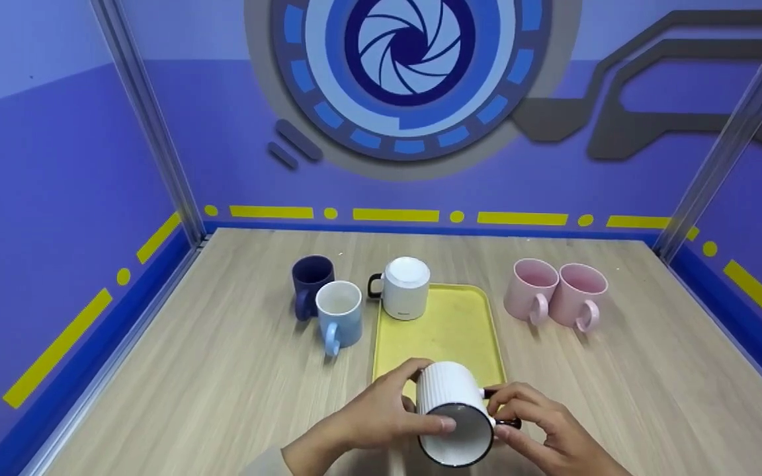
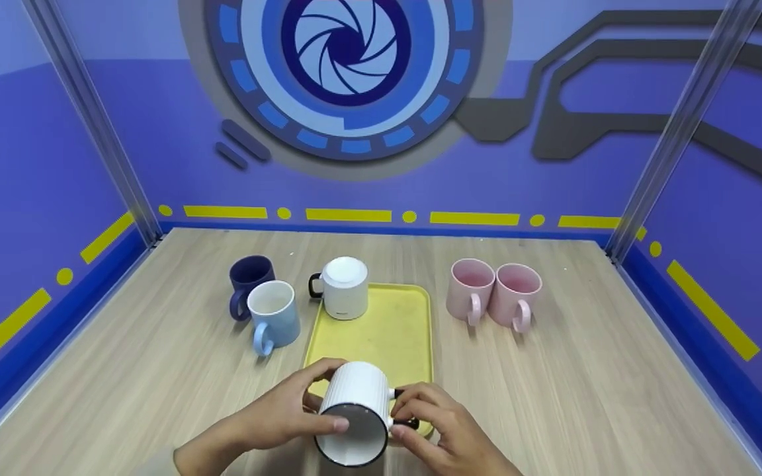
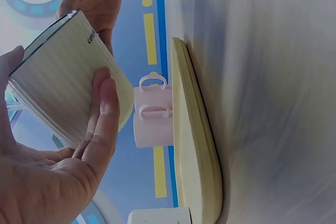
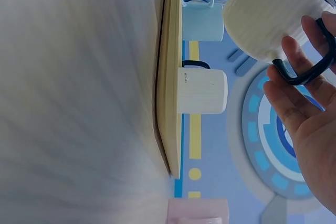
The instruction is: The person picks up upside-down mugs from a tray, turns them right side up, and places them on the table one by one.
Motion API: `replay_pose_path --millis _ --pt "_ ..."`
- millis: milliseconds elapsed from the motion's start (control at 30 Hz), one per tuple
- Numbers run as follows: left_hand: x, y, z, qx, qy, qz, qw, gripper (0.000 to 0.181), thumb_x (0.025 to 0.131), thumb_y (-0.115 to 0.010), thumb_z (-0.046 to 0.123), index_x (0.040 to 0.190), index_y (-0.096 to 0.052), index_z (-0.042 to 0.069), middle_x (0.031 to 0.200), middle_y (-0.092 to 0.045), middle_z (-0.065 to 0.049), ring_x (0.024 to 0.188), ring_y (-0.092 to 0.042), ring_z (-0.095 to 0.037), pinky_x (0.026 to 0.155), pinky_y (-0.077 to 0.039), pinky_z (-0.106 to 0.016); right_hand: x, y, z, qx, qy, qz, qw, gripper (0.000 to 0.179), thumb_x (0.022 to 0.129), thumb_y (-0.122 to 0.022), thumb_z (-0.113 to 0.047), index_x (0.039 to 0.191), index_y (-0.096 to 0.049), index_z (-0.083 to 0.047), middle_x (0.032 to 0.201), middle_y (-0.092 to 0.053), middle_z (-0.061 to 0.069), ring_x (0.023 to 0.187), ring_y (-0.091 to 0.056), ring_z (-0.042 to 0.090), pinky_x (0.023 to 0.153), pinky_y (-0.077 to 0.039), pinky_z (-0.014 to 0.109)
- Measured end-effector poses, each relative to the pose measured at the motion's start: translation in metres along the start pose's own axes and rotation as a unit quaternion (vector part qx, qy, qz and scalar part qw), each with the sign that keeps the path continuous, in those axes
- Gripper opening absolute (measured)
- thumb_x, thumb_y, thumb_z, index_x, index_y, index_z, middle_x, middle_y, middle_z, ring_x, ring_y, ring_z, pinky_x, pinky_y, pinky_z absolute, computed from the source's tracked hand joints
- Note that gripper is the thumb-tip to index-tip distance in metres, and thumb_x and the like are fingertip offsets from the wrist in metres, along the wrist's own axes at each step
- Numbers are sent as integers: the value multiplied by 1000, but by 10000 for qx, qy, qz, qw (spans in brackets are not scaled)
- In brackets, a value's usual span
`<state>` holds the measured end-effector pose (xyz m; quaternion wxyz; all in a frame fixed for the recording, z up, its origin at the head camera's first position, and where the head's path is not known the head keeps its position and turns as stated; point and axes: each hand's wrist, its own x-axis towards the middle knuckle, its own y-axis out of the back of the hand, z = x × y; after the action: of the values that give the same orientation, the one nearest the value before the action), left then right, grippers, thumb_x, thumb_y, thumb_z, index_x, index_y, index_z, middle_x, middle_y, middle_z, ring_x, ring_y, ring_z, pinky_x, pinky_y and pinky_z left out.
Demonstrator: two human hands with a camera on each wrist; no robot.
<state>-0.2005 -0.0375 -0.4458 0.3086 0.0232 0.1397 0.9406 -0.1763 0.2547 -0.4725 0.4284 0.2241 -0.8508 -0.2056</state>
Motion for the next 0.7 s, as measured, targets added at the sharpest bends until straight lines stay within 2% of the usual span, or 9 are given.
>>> replay_pose_path --millis 133,267,367,467,567,700 --pt "-1 0 1 -26 81 -37 10000 69 85 -81 49 143 -51 25 123 -59 0 98 -66 -17 77 -58 -28 1 -1 2 45 195 31 9998 44 84 -64 22 111 -69 -12 114 -67 6 117 -64 20 112 -42 17" --pt "-1 0 2 -91 146 -198 9997 75 87 -76 56 149 -45 26 124 -59 -4 106 -62 -19 76 -59 -33 0 -2 1 63 83 99 9999 47 85 -62 23 115 -70 -12 113 -69 6 114 -65 15 108 -44 15" --pt "-1 2 1 -283 165 -497 9982 83 87 -74 62 154 -38 30 126 -56 -6 98 -66 -16 74 -60 -34 -1 -2 -1 71 -22 147 9999 47 86 -61 24 116 -69 -11 112 -69 5 109 -65 12 101 -48 14" --pt "-3 4 -1 -375 -5 -837 9958 90 84 -76 64 157 -32 36 125 -53 -7 86 -68 -11 71 -59 -30 0 -2 -2 175 -140 186 9996 46 87 -59 24 118 -69 -9 109 -69 4 101 -65 11 89 -51 17" --pt "-4 6 -3 -416 -196 -1103 9928 95 81 -83 57 157 -29 41 125 -51 -6 83 -69 -8 76 -57 -25 1 -2 -3 349 -315 254 9986 43 90 -56 23 116 -68 -9 104 -68 3 93 -63 13 80 -51 22" --pt "-4 4 -3 -368 -359 -1174 9918 100 78 -92 35 156 -30 45 128 -50 -4 85 -70 -7 87 -56 -23 2 -1 -4 482 -517 387 9967 39 93 -53 22 112 -68 -8 97 -67 2 86 -62 13 74 -50 24"
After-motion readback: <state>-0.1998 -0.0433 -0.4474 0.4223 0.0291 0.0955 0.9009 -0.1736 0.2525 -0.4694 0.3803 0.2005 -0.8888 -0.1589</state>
